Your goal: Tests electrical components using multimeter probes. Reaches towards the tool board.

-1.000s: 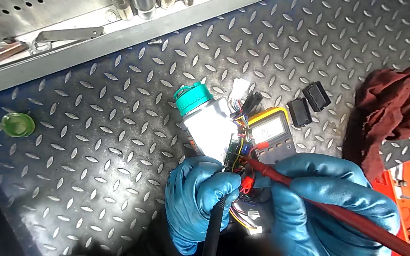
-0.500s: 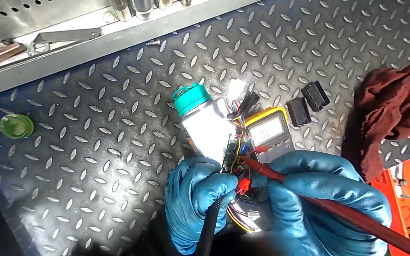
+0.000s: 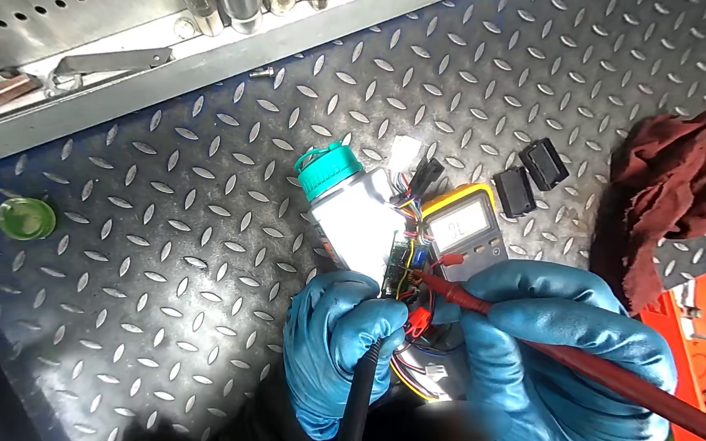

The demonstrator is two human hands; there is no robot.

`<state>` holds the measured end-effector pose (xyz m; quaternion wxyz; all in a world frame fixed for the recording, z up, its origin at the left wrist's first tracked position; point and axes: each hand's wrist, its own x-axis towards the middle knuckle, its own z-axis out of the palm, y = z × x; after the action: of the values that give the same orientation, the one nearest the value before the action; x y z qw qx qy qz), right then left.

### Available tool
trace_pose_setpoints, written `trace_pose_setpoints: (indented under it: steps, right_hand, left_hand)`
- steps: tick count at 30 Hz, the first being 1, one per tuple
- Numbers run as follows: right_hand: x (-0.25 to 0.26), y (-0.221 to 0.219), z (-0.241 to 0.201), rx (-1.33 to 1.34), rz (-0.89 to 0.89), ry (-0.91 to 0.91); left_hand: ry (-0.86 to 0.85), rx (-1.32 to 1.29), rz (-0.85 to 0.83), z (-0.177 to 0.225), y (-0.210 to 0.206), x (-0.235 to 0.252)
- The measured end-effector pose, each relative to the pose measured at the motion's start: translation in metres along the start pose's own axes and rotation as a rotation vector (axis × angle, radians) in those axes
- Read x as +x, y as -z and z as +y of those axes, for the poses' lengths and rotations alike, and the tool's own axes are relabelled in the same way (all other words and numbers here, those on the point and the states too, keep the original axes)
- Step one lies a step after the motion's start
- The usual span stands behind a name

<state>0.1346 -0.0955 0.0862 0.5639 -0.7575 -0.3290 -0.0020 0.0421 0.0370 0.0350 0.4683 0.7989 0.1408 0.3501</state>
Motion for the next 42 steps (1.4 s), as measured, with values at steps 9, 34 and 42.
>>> trace_pose_setpoints:
  steps: [9,34,42]
  right_hand:
    - [0.0,-0.001,0.001,0.033,0.014,0.003]
    - [0.001,-0.002,0.001,0.092,0.032,-0.029]
    - [0.01,0.0,-0.004,0.043,-0.041,-0.045]
  left_hand:
    - [-0.015,-0.014,0.0,-0.002,0.0,-0.001]
    - [-0.004,0.052,-0.025,0.001,0.001,0.001]
    - [0.002,0.07,-0.024,0.002,0.001,0.001]
